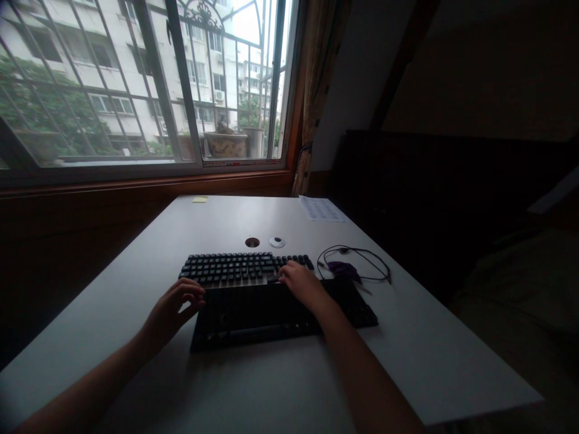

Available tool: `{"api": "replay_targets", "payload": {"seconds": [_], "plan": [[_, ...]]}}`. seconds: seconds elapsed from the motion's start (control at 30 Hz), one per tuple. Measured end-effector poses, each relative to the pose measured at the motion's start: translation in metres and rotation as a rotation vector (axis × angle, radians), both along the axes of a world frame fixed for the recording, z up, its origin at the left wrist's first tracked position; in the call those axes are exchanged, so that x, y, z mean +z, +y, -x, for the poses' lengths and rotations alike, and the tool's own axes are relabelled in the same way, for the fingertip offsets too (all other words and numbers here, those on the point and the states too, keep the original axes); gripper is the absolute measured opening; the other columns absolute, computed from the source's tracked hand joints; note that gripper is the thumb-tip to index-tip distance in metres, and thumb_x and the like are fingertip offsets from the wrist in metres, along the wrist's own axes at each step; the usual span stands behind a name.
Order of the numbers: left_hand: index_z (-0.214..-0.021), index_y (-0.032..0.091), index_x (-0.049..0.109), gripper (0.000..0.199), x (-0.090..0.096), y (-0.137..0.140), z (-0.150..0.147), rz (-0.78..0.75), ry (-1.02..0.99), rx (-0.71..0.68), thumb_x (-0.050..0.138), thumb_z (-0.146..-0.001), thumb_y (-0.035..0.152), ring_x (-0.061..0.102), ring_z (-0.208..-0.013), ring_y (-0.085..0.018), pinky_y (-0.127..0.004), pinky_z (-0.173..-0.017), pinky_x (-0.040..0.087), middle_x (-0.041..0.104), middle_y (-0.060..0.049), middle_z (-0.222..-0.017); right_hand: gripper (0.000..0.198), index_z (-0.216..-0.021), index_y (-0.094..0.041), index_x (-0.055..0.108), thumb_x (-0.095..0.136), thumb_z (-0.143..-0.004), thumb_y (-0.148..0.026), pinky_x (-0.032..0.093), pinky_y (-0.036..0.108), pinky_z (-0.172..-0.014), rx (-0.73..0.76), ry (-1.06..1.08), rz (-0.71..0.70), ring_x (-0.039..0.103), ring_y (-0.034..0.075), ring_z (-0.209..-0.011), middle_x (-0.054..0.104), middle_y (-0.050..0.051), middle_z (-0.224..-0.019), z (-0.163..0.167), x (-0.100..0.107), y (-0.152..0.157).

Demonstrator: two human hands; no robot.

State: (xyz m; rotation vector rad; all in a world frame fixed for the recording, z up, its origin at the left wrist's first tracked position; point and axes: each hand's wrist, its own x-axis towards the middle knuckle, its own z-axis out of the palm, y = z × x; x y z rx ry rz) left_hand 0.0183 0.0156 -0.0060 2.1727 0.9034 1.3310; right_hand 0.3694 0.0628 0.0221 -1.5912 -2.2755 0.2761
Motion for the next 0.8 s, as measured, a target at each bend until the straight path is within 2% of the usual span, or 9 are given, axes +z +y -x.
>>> {"api": "replay_targets", "payload": {"seconds": [0.33, 0.57, 0.8], "plan": [[-0.101, 0.021, 0.058, 0.011, -0.003, 0.001, 0.001, 0.02, 0.02, 0.002, 0.062, -0.091, 0.019, 0.058, -0.072, -0.011, -0.024, -0.062, 0.054, 0.056, -0.004, -0.099, 0.022, -0.109, -0.023, 0.07, 0.059, -0.091, -0.02, 0.047, 0.027, -0.078, -0.069, -0.051, -0.028, 0.065, 0.018, -0.093, 0.064, 0.005, -0.108, 0.002, -0.006, -0.004], [-0.101, 0.021, 0.059, 0.011, -0.006, 0.003, 0.004, -0.018, 0.05, 0.021, 0.062, -0.091, 0.018, 0.06, -0.075, -0.012, -0.026, -0.063, 0.054, 0.057, -0.004, -0.099, 0.015, -0.099, -0.02, 0.071, 0.058, -0.09, -0.019, 0.048, 0.031, -0.088, 0.04, 0.06, -0.203, 0.061, 0.018, -0.094, 0.061, 0.006, -0.102, -0.003, -0.004, -0.012], [-0.1, 0.02, 0.06, 0.009, -0.001, 0.0, 0.003, -0.075, 0.091, 0.042, 0.06, -0.091, 0.016, 0.059, -0.076, -0.013, -0.026, -0.065, 0.053, 0.059, -0.004, -0.095, 0.02, -0.104, -0.021, 0.073, 0.058, -0.091, -0.024, 0.048, 0.034, -0.091, 0.107, -0.013, -0.194, 0.059, 0.021, -0.1, 0.065, 0.006, -0.103, 0.005, -0.001, -0.021]]}}
